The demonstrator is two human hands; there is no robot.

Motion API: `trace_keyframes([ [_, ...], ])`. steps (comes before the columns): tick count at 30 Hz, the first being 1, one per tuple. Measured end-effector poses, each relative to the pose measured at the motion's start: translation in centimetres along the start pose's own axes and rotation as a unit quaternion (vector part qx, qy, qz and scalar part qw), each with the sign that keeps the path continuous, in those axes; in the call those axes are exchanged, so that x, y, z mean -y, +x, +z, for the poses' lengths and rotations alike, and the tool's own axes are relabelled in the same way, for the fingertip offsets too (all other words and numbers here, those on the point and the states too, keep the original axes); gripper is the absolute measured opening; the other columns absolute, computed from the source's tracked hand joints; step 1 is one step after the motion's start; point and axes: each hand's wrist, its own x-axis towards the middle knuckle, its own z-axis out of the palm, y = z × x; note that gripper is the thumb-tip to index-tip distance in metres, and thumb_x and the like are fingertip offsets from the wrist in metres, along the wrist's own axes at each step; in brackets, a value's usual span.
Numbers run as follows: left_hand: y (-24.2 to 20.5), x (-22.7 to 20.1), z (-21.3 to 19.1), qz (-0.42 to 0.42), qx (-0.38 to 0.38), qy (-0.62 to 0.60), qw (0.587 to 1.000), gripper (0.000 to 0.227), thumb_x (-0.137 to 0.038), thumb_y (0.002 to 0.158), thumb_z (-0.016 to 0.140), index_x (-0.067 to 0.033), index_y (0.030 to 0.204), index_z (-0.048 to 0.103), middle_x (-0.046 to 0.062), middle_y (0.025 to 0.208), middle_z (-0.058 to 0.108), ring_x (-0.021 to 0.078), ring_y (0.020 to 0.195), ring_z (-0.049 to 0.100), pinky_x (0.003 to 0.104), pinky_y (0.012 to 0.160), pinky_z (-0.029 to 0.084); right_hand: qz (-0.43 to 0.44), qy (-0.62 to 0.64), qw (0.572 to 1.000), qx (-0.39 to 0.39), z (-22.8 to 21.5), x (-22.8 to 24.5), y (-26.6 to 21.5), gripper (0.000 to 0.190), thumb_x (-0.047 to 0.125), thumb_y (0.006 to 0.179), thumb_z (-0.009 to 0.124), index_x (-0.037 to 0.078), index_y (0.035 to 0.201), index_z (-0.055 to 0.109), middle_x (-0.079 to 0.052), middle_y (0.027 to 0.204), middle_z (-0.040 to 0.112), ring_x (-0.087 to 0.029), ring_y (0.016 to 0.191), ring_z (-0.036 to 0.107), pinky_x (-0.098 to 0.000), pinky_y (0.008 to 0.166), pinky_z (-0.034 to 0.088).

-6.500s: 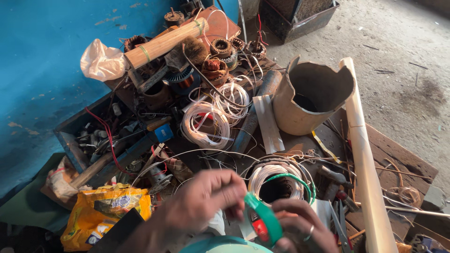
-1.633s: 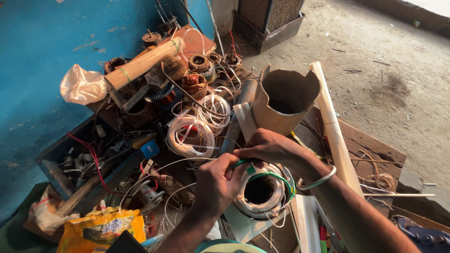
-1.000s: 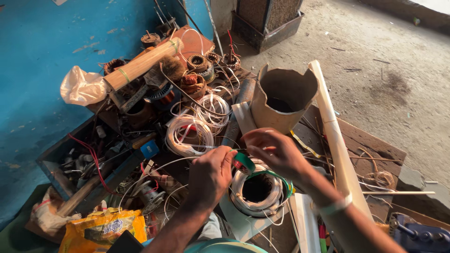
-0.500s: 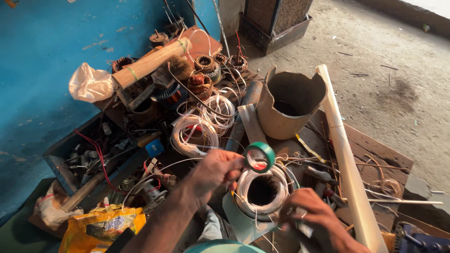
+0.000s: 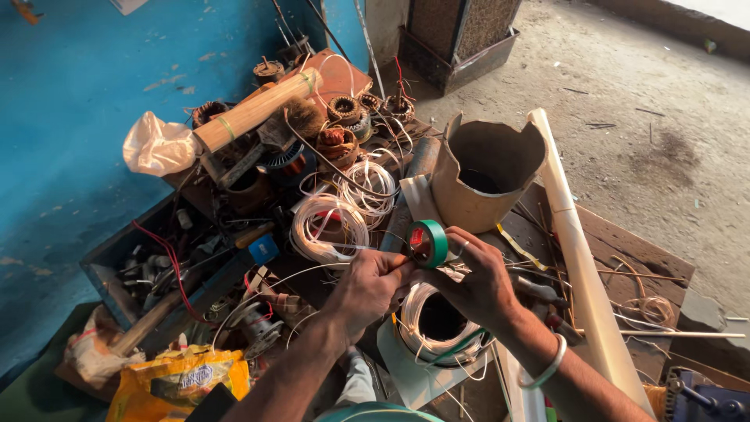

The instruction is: The person strips the insulation from a white wire using a yellow wire stripper, then wraps the exposed end with green electrical tape. The person works at a cluttered workbench with various tools and materials.

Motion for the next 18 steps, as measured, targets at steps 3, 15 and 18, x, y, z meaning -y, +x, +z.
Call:
trace_keyframes([
  [3,-0.4,0.3,0.7,0.056,-0.033,0.089,0.994,0.028,-0.022,0.101,0.058,-0.0078,0.085,0.077,-0.005,0.052,0.051,0.0044,0.044,0.036,0.026,0.041,0.024,0.152,0.046,0.987,0.020,0.2,-0.6,0.0,0.027,0.026,0.085,0.080,0.003,0.098,0.074,-0.005,0.083,0.070,-0.011,0.074,0.063,-0.0295,0.060,0.049],
  [15,-1.3,-1.3,2.8,0.296,-0.118,0.329,0.889,0.019,-0.016,0.093,0.070,0.0009,0.100,0.063,0.013,0.069,0.070,0.0264,0.063,0.074,0.037,0.051,0.057,0.397,0.059,0.872,0.279,-1.0,-4.3,2.1,0.056,0.048,0.090,0.066,0.000,0.062,0.070,-0.002,0.051,0.051,-0.010,0.049,0.044,-0.0341,0.045,0.032],
  [18,-1.1,-1.4,3.0,0.341,-0.136,0.403,0.838,0.020,-0.014,0.093,0.069,0.0020,0.104,0.066,0.018,0.073,0.072,0.0352,0.066,0.074,0.043,0.053,0.058,0.363,0.112,0.884,0.274,-1.1,-4.7,2.0,0.057,0.044,0.098,0.060,-0.003,0.065,0.067,-0.003,0.054,0.054,-0.010,0.053,0.047,-0.0327,0.049,0.037],
])
